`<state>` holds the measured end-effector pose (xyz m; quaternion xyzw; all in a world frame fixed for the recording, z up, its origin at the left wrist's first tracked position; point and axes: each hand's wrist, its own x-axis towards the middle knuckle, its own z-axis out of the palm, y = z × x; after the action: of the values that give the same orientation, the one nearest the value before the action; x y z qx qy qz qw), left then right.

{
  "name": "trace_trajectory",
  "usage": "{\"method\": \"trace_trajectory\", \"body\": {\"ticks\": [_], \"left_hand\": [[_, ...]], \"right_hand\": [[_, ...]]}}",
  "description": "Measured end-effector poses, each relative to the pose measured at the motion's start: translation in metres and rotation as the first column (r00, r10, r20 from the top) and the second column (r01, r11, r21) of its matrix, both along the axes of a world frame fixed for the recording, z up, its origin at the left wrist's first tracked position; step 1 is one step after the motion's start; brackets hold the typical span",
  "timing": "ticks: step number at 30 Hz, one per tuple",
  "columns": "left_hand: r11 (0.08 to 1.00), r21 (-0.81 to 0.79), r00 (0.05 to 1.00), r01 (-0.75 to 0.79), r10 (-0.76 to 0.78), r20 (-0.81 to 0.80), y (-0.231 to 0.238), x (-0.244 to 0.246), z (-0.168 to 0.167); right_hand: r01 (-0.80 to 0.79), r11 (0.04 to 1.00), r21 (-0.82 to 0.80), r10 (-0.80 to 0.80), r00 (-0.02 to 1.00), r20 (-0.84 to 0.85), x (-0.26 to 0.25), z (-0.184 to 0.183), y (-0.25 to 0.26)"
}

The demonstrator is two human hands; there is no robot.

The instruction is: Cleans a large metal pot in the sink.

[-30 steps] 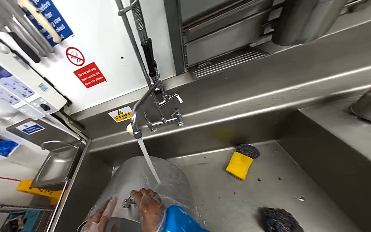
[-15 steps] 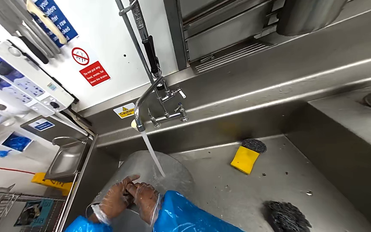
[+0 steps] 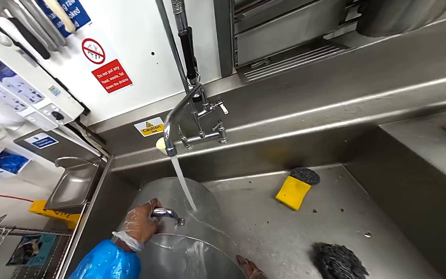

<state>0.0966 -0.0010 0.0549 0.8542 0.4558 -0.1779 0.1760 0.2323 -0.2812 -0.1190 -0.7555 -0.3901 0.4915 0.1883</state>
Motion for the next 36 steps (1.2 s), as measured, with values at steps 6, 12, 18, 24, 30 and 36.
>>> {"method": "trace_trajectory", "body": {"ticks": [6, 12, 18, 24, 30, 36], "left_hand": [[0.986, -0.048, 0.978, -0.162, 0.167, 0.127, 0.026, 0.016, -0.011], [0.885, -0.103, 0.83, -0.454, 0.462, 0.311, 0.062, -0.007, -0.019], [0.788, -0.162, 0.706, -0.593, 0.607, 0.365, 0.073, -0.024, -0.023], [0.808, -0.38, 0.645, -0.45, 0.588, 0.488, 0.046, -0.01, -0.022], [0.804, -0.389, 0.61, -0.45, 0.595, 0.524, 0.032, 0.018, -0.025], [0.792, -0.376, 0.542, -0.481, 0.606, 0.583, 0.037, 0.002, -0.028]], "right_hand": [[0.039, 0.98, -0.196, -0.026, 0.997, 0.071, 0.038, -0.031, 0.025], [0.087, 0.98, -0.18, -0.066, 0.991, 0.12, 0.053, -0.031, 0.063], [0.072, 0.968, -0.24, -0.068, 0.997, 0.022, 0.034, -0.046, 0.044], [-0.085, 0.94, -0.33, 0.084, 0.996, -0.017, 0.031, -0.065, 0.027], [-0.081, 0.943, -0.324, 0.062, 0.996, -0.067, 0.047, -0.081, 0.019], [0.394, 0.876, -0.277, -0.419, 0.907, -0.033, 0.045, -0.141, -0.021]]}}
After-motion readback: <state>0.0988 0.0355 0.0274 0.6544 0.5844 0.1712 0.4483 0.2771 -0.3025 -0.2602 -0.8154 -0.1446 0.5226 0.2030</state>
